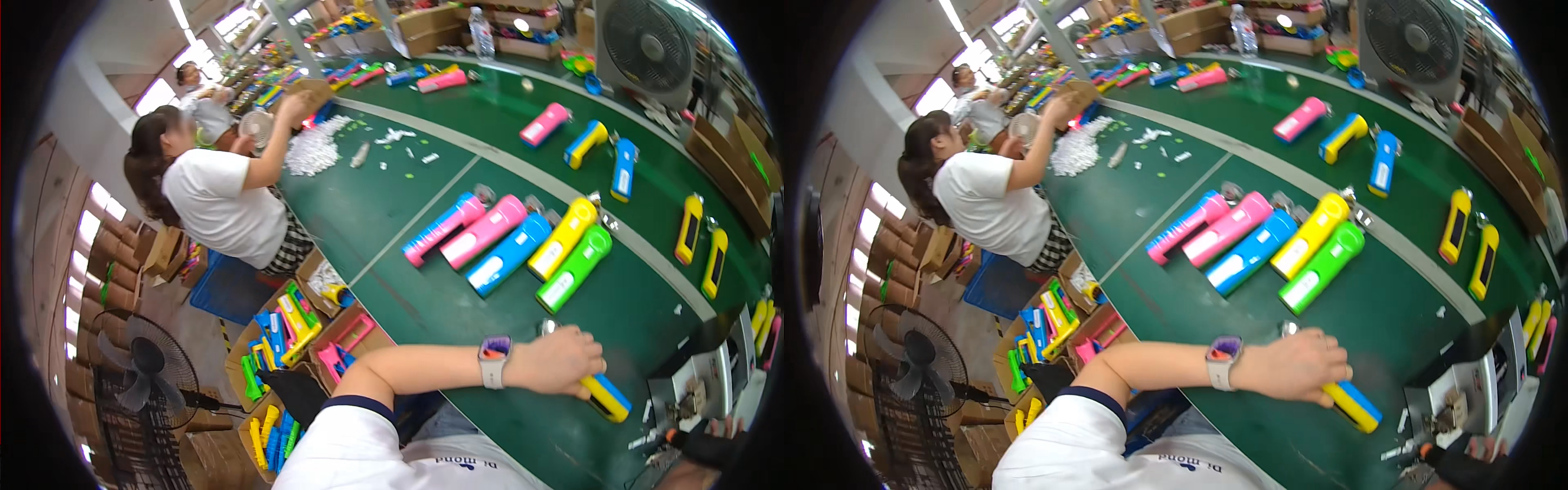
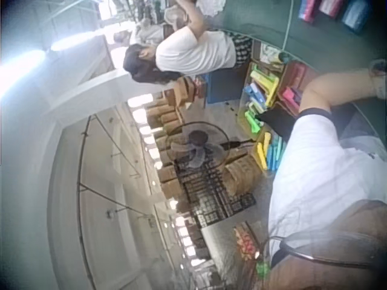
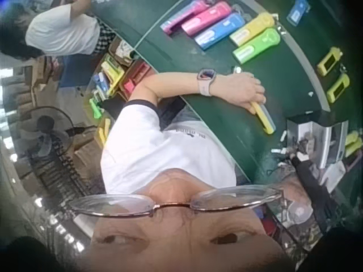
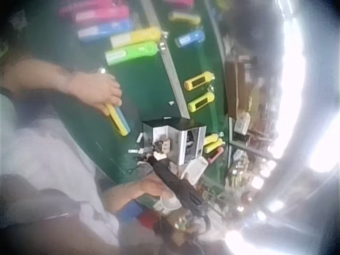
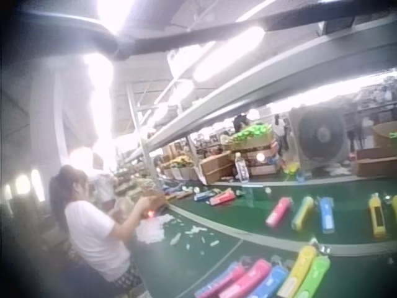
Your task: The person assembles plastic flashlights by placing internal electronic components and batteries into flashlight casings by hand, snapping the casing halves together, fastening them with an electric screwdriver, and placing the assembled flashlights onto the conveyor.
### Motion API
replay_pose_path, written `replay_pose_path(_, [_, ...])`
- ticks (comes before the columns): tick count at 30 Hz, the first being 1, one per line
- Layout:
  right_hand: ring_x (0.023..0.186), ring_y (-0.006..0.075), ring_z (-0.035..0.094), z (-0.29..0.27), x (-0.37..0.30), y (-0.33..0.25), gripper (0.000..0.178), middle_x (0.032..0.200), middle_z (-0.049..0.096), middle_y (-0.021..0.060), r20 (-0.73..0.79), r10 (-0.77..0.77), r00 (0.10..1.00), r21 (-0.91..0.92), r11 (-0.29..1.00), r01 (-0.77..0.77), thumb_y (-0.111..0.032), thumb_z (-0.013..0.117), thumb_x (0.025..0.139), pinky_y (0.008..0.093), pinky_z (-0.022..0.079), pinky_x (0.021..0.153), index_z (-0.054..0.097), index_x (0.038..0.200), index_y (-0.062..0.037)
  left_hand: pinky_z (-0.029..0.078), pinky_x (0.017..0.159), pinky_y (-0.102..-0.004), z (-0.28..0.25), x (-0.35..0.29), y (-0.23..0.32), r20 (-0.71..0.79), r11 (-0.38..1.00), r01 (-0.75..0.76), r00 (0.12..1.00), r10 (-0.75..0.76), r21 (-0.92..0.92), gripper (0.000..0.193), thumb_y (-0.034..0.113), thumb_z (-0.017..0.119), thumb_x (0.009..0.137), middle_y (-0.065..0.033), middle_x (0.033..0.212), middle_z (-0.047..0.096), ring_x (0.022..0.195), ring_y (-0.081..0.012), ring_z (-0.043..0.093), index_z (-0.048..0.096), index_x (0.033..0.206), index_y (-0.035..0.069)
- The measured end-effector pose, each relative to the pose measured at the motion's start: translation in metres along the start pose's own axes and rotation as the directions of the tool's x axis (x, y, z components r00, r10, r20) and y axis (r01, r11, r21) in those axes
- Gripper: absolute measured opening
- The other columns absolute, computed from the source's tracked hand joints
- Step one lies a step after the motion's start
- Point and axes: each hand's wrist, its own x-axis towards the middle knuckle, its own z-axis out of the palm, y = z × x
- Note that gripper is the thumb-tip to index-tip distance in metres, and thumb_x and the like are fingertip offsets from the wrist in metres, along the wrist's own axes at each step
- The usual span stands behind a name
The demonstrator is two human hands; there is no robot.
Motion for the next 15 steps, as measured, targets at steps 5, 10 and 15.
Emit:
replay_pose_path(5, [0.105, 0.0325, 0.051, 0.145, 0.028, -0.033, 0.067, 0.112, 0.054, 0.0166, 0.182, -0.016, 0.983, -0.416, 0.905, 0.092, -0.056, 0.055, 0.084, 0.0468, 0.034, 0.097, 0.052, 0.117, 0.0021, 0.043, 0.074, -0.0349, -0.005, -0.024, 0.020, -0.037, 0.996, 0.066, 0.997, -0.068, -0.062, 0.044, 0.032, 0.074, 0.068, -0.0056, 0.092, 0.052, 0.088, -0.0230, 0.052, 0.056, 0.101, 0.008])
replay_pose_path(10, [0.115, 0.0367, 0.043, 0.444, 0.031, -0.273, 0.070, 0.123, 0.047, 0.0191, 0.356, 0.415, 0.837, -0.792, 0.609, 0.035, -0.041, 0.072, 0.069, 0.0472, 0.033, 0.097, 0.051, 0.122, -0.0015, 0.045, 0.077, -0.0368, -0.017, -0.020, 0.014, 0.004, 0.989, 0.083, 0.996, -0.083, -0.123, 0.045, 0.030, 0.073, 0.069, -0.0069, 0.098, 0.054, 0.093, -0.0250, 0.053, 0.056, 0.104, 0.008])
replay_pose_path(15, [0.091, 0.0300, 0.049, 0.478, 0.032, -0.251, 0.048, 0.101, 0.052, 0.0104, 0.433, 0.413, 0.801, -0.703, 0.711, 0.013, -0.027, 0.076, 0.069, 0.0400, 0.042, 0.080, 0.060, 0.109, -0.0072, 0.043, 0.078, -0.0371, -0.026, -0.029, 0.008, -0.068, 0.996, 0.084, 0.994, -0.086, -0.024, 0.042, 0.032, 0.073, 0.069, -0.0057, 0.096, 0.057, 0.090, -0.0230, 0.055, 0.060, 0.101, 0.008])
